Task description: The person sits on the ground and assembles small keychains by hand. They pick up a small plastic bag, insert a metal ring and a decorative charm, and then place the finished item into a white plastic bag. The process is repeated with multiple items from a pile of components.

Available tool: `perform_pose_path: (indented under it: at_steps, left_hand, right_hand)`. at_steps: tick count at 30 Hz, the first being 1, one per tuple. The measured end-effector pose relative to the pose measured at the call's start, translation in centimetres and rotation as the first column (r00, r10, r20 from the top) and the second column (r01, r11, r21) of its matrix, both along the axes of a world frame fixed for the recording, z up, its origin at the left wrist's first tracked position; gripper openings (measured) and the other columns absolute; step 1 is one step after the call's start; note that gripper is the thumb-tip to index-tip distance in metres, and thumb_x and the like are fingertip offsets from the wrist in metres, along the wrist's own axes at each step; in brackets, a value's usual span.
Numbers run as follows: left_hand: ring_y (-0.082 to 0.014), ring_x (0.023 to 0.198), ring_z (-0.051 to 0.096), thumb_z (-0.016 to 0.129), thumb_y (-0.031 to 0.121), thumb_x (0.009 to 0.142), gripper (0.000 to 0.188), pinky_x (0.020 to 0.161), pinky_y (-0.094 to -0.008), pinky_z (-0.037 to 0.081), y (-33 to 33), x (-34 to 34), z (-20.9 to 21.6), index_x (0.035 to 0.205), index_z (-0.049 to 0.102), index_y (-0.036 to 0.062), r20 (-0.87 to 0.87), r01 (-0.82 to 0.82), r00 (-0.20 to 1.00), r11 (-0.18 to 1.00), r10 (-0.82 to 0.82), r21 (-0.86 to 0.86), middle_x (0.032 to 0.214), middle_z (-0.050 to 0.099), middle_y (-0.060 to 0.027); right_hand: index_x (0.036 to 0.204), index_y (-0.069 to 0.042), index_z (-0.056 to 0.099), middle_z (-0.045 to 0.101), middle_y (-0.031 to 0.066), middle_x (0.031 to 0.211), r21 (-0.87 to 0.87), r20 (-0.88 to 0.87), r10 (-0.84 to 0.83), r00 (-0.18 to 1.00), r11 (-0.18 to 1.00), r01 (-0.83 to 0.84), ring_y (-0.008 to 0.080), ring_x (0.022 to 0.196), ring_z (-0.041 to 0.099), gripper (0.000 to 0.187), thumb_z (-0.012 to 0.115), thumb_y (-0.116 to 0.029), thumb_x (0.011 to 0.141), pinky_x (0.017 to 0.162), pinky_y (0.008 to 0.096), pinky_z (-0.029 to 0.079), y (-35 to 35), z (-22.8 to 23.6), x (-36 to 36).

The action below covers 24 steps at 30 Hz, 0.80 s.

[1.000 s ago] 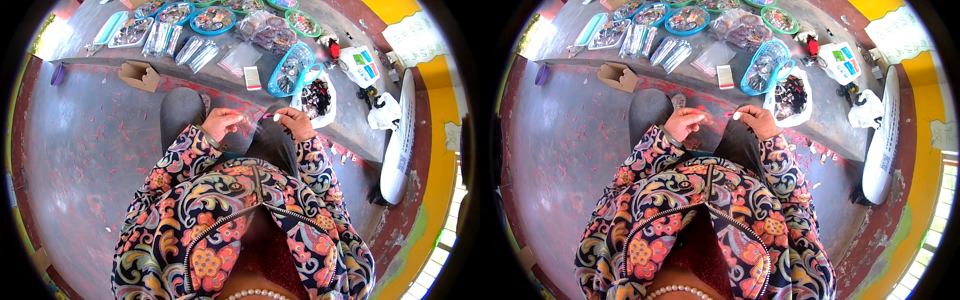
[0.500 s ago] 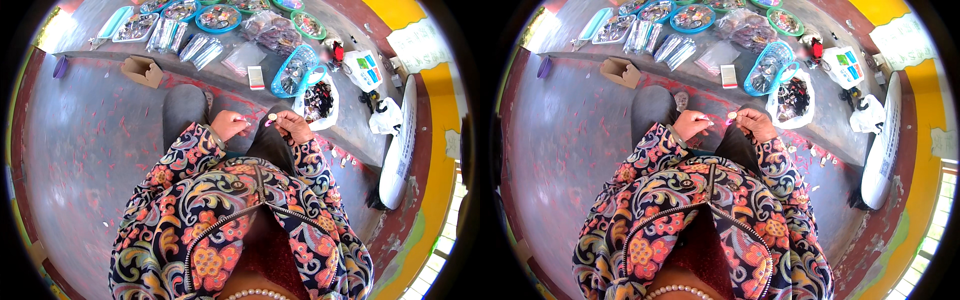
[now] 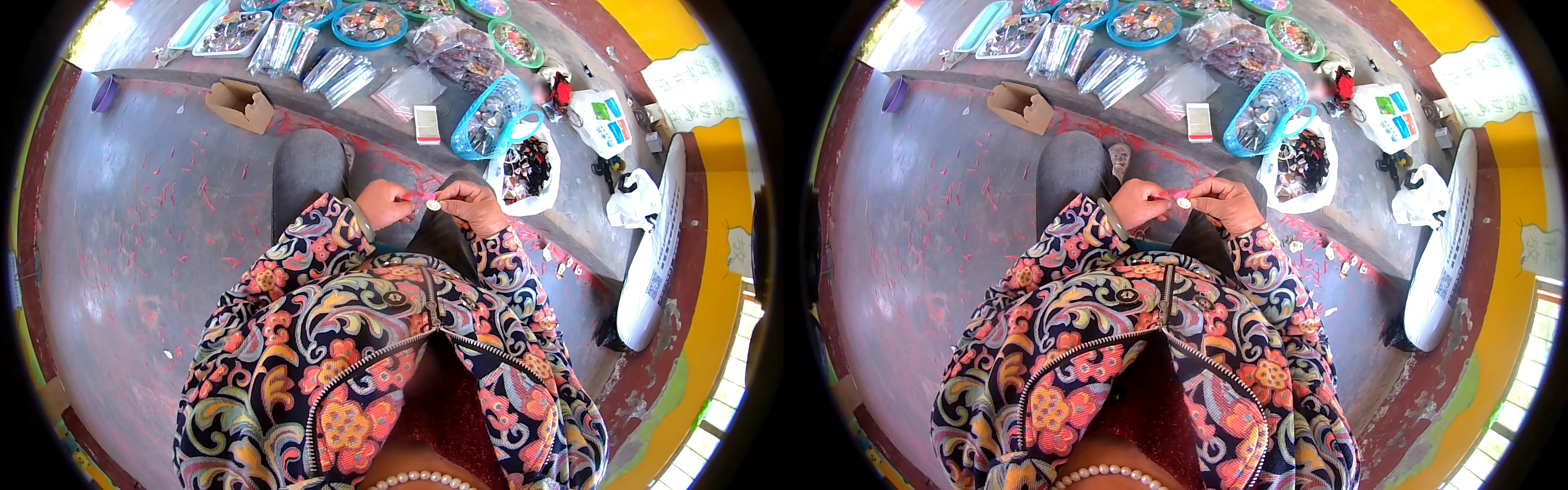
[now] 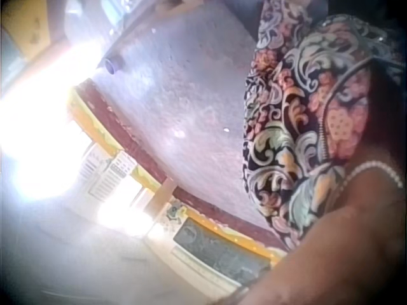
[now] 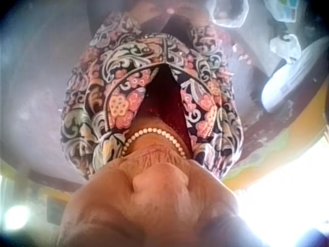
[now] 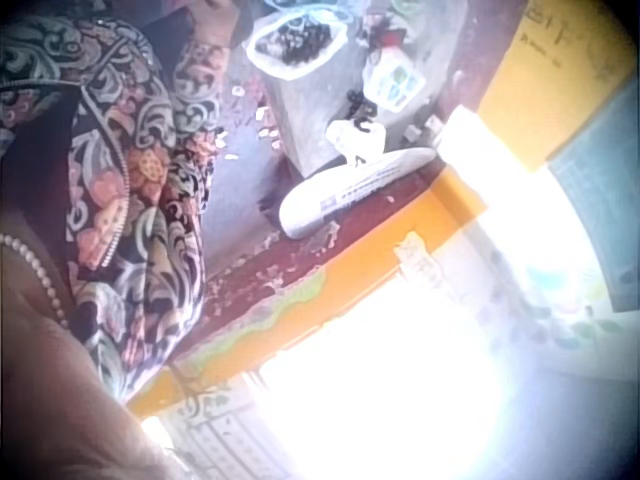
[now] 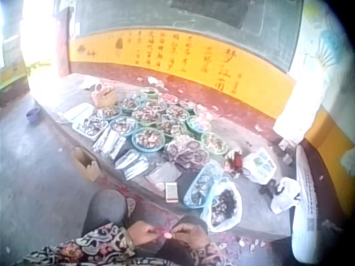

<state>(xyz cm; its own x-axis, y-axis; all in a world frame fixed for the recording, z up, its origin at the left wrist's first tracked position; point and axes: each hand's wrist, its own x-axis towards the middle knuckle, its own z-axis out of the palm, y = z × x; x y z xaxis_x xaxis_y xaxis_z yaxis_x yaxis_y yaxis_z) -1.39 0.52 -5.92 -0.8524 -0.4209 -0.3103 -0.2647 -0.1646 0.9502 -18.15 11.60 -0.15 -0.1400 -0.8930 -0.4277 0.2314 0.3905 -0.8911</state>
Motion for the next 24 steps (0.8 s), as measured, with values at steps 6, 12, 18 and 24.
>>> perform_pose_path:
  at_steps: [6,12,18,24]
  left_hand:
    - [-0.0139,0.063,0.061,0.055,0.012,0.078,0.019,0.056,-0.0237,0.047,0.0,-0.1,0.3,0.082,0.062,-0.0054,0.019,0.021,1.0,1.0,-0.02,-0.017,0.071,0.063,-0.0113]
    - [-0.0131,0.062,0.061,0.056,0.013,0.078,0.019,0.054,-0.023,0.046,0.0,0.0,0.4,0.081,0.062,-0.0046,0.007,0.016,1.0,1.0,-0.016,0.005,0.069,0.063,-0.0107]
    - [-0.0115,0.059,0.06,0.057,0.014,0.076,0.018,0.052,-0.023,0.045,0.0,0.0,0.6,0.079,0.063,-0.0033,0.012,0.013,1.0,0.999,-0.013,-0.05,0.067,0.062,-0.0101]
    - [-0.0099,0.051,0.056,0.057,0.017,0.075,0.02,0.046,-0.0237,0.043,-0.2,0.0,1.1,0.074,0.063,-0.0017,0.048,0.046,0.998,0.981,-0.038,-0.188,0.061,0.061,-0.0093]
  right_hand:
    - [0.085,-0.003,0.059,0.057,-0.0007,0.067,-0.007,-0.06,0.027,0.998,1.0,-0.028,0.0,0.043,0.038,0.008,0.058,-0.002,0.077,0.037,0.0143,0.025,0.1,-0.3,0.2]
    - [0.086,-0.003,0.061,0.054,-0.0037,0.062,-0.058,-0.084,-0.126,0.988,0.991,0.121,-0.0002,0.044,0.038,0.01,0.06,-0.006,0.077,0.039,0.0143,0.026,-0.5,0.4,1.4]
    - [0.097,-0.003,0.061,0.055,-0.0043,0.063,0.031,-0.215,0.005,0.977,1.0,0.002,-0.0004,0.045,0.037,0.02,0.059,-0.008,0.078,0.039,0.0144,0.027,-0.6,0.7,1.3]
    - [0.101,-0.004,0.06,0.053,-0.0054,0.061,0.059,-0.183,0.054,0.982,0.997,-0.044,-0.0004,0.045,0.037,0.024,0.061,-0.009,0.078,0.04,0.0146,0.027,-0.7,0.9,1.7]
